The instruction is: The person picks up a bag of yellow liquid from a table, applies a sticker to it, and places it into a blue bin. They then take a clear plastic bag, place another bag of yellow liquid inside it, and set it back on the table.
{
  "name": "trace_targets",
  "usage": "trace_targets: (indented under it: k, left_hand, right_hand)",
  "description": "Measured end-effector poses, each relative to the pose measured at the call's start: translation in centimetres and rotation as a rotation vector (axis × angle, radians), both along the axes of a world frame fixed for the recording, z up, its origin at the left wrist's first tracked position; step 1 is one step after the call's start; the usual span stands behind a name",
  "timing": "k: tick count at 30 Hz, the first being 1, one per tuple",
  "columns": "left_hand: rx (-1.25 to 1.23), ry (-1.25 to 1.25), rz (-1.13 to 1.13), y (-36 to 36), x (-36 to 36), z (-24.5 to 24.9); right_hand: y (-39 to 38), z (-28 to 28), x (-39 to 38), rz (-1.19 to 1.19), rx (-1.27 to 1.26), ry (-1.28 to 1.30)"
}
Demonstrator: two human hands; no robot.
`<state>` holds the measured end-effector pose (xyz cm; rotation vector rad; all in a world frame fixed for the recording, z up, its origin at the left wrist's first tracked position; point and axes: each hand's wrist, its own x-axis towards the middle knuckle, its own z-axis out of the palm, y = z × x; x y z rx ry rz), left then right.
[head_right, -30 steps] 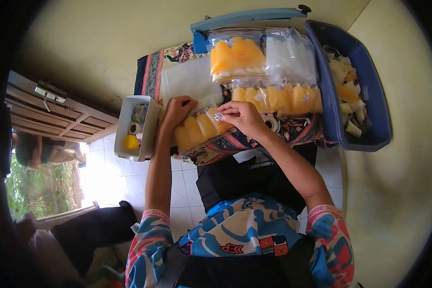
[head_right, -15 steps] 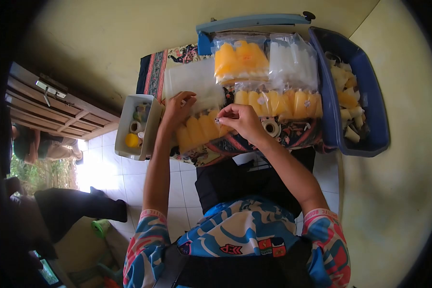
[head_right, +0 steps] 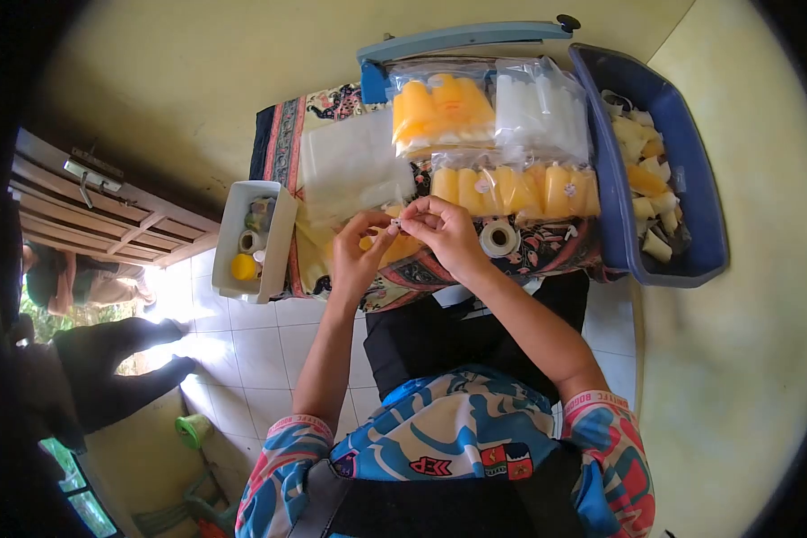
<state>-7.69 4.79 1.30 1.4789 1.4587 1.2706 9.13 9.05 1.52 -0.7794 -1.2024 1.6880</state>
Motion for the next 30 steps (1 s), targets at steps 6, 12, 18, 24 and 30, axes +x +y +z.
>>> trace_targets:
  k: [6,12,18,24,30]
  left_hand:
    - [0.033,-0.002,0.003,0.1,0.2,-0.3]
    - [0.013,0.047,-0.056,0.2,-0.8,1.0]
    - [0.005,0.201,-0.203,0.4,-2.8,1.1]
    - [-0.051,0.276,-0.297,0.6,-3.3,1.0]
    - [-0.069,0.275,-0.354,0.5,-3.6,1.2]
  right_hand:
    - [-0.5,-0.2,0.4,-0.031,0.031,-0.098]
    - [-0.3,-0.9,0.6,-0.05,0.139,-0.203]
    - [0.5,0.0,1.3,0.048,0.207,-0.42]
    - [0.3,0.4,1.1,0.18,0.249,-0.52]
    - [0.2,0.6,0.9,0.191,0.24,-0.545]
